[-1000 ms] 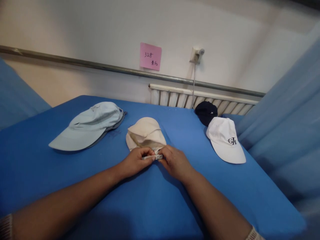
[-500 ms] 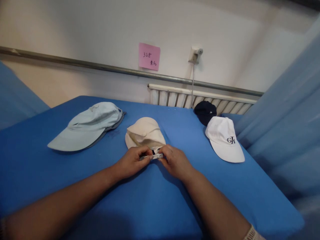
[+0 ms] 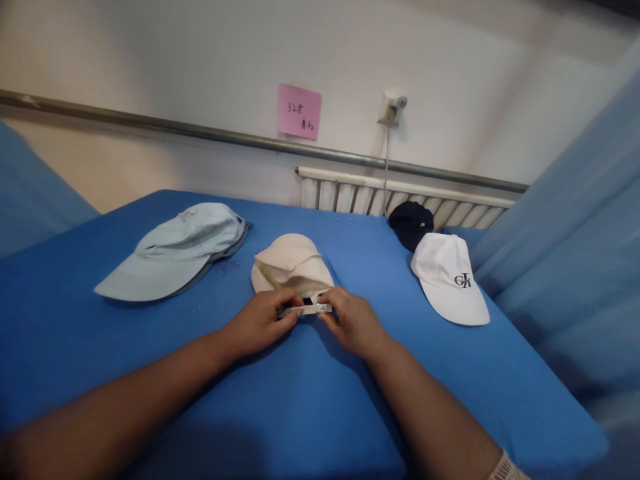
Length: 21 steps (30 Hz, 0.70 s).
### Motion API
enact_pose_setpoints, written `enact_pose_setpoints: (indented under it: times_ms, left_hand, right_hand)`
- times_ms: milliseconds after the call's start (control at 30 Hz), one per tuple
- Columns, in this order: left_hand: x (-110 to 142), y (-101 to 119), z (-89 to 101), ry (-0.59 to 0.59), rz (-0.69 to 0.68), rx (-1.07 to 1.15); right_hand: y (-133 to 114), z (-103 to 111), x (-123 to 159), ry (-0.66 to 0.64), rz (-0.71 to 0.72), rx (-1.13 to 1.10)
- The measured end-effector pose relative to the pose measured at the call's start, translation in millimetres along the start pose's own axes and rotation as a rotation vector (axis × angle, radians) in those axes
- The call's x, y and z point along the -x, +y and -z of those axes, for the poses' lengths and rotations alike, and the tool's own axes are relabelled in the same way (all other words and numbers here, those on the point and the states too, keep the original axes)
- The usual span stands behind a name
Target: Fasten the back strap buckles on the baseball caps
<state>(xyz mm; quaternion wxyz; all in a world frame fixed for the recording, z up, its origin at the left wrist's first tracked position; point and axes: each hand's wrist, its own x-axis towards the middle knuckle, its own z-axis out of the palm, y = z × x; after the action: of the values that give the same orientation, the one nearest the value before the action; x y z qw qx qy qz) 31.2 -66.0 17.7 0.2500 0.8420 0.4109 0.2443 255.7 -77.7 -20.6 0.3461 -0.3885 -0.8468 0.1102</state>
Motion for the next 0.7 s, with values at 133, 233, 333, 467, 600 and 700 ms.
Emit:
enact_pose_setpoints:
  times_ms: [133,233,333,467,600,700]
  left_hand:
    - [0,-3,-4.1,-0.01,-0.035,0.019]
    - [1,-4,-9.2,-0.002,-0.044,0.04]
    - [1,-3,-12.4,0.019,-0.036,0.051]
    - [0,-3,-8.3,0.038,-0.031,0.03]
    - [-1,-5,-1.6,0.033,-0.038,-0.002]
    - [-1,-6,-2.2,0.033,-0.044,0.023]
  right_hand:
    - [-2,-1,0,-0.006,0.0,-0.024]
    - [-3,-2,1,-0.015,0.008,-0.036]
    - [-4,-3,1,-0.015,0.012,-0.034]
    - [-2,-3,1,0.011,0.022,-0.021]
    - [0,-3,1,0.022,0.015,-0.007]
    - [0,-3,1,0.033,0.017,-0.004]
